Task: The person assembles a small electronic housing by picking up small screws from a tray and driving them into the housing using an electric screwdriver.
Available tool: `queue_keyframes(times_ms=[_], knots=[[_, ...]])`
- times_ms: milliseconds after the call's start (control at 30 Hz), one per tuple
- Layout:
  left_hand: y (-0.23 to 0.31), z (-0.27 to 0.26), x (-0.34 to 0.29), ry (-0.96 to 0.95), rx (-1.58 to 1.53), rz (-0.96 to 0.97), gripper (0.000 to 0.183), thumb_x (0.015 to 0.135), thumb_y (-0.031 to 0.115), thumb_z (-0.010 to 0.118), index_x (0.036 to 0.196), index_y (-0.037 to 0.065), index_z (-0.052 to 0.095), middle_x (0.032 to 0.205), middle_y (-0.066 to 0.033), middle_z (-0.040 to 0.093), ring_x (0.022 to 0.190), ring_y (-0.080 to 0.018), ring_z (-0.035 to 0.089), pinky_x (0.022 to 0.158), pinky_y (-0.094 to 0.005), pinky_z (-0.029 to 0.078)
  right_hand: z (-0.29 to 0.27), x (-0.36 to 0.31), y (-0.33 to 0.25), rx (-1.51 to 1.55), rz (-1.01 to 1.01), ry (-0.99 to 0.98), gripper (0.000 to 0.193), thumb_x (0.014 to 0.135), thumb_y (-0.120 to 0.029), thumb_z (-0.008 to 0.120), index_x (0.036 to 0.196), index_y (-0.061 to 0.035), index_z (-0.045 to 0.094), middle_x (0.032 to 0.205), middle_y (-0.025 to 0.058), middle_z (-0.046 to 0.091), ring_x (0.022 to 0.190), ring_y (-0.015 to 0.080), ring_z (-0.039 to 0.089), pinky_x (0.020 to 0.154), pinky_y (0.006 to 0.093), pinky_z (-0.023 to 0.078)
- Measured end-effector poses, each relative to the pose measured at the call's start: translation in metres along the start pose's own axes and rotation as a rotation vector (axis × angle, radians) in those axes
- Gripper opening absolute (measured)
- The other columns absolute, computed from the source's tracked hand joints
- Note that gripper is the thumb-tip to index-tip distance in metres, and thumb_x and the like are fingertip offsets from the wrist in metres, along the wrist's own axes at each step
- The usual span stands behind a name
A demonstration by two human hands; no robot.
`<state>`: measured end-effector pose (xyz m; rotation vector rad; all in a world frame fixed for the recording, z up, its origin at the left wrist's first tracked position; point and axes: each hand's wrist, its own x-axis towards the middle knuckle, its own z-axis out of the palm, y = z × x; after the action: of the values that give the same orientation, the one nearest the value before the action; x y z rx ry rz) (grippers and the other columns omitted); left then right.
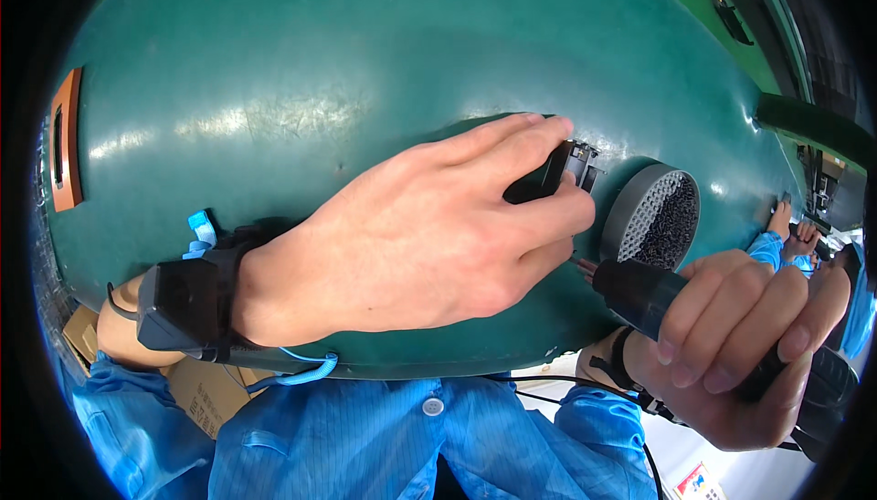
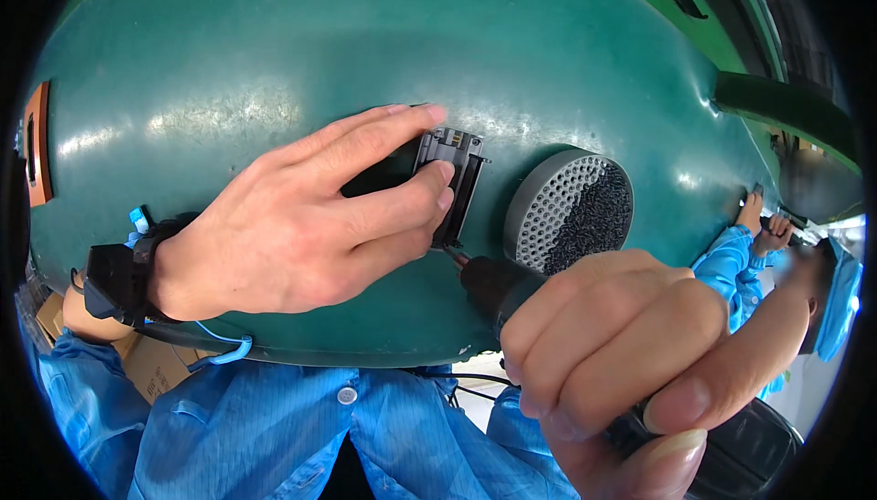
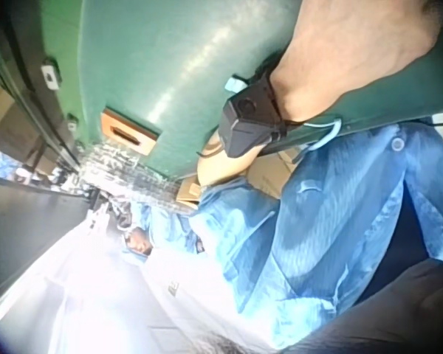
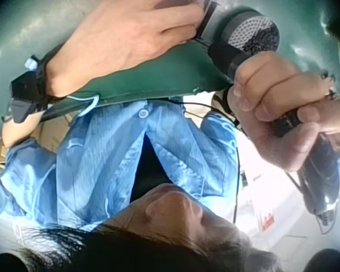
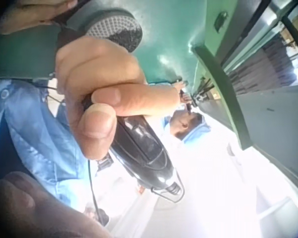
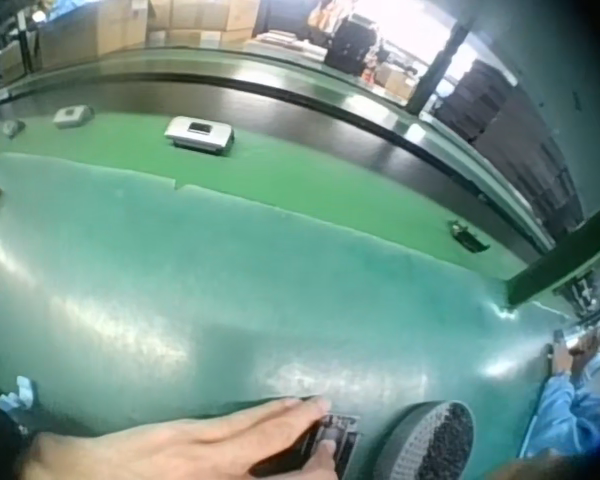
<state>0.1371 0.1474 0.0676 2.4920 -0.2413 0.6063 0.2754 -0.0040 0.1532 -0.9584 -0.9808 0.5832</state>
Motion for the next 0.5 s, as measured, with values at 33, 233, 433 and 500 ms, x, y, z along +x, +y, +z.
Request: queue_keyframes(times_ms=[33, 233, 433, 500], knots=[[0.0003, -0.0004, 0.0005, 0.003, -0.007, -0.002, 0.021, 0.075, 0.012, 0.076, 0.090, -0.002, 0.073, 0.112, -0.0079, 0.065, 0.126, -0.0384, 0.062, 0.100, -0.0456, 0.060, 0.0003, -0.0001, 0.0003, -0.015, 0.012, 0.001, 0.019, 0.095, -0.012, 0.056, 0.099, -0.0051, 0.040, 0.063, 0.0076, 0.052, 0.047, 0.0154, 0.050, 0.045, 0.0284, 0.048], [0.0010, 0.0013, 0.0012, 0.004, -0.002, -0.010, 0.021, 0.074, 0.012, 0.078, 0.089, -0.003, 0.072, 0.112, -0.0078, 0.066, 0.126, -0.0382, 0.062, 0.099, -0.0454, 0.061, 0.0000, -0.0025, 0.0000, -0.081, 0.022, -0.013, 0.018, 0.097, -0.014, 0.056, 0.100, -0.0056, 0.039, 0.064, 0.0080, 0.053, 0.048, 0.0158, 0.053, 0.047, 0.0287, 0.049], [-0.0008, 0.0009, 0.0025, 0.000, -0.013, -0.013, 0.023, 0.076, 0.012, 0.079, 0.092, -0.002, 0.071, 0.111, -0.0073, 0.066, 0.124, -0.0383, 0.063, 0.097, -0.0453, 0.062, 0.0083, -0.0056, 0.0048, -0.111, 0.008, -0.067, 0.021, 0.098, -0.014, 0.058, 0.100, -0.0064, 0.039, 0.065, 0.0081, 0.054, 0.048, 0.0163, 0.053, 0.048, 0.0290, 0.049], [-0.0006, 0.0002, 0.0030, 0.012, -0.023, -0.021, 0.023, 0.077, 0.012, 0.080, 0.094, -0.001, 0.072, 0.111, -0.0069, 0.066, 0.123, -0.0383, 0.064, 0.096, -0.0453, 0.062, 0.0081, -0.0069, 0.0052, -0.102, 0.030, -0.057, 0.021, 0.098, -0.014, 0.058, 0.100, -0.0065, 0.038, 0.065, 0.0080, 0.054, 0.048, 0.0163, 0.053, 0.048, 0.0286, 0.049]])
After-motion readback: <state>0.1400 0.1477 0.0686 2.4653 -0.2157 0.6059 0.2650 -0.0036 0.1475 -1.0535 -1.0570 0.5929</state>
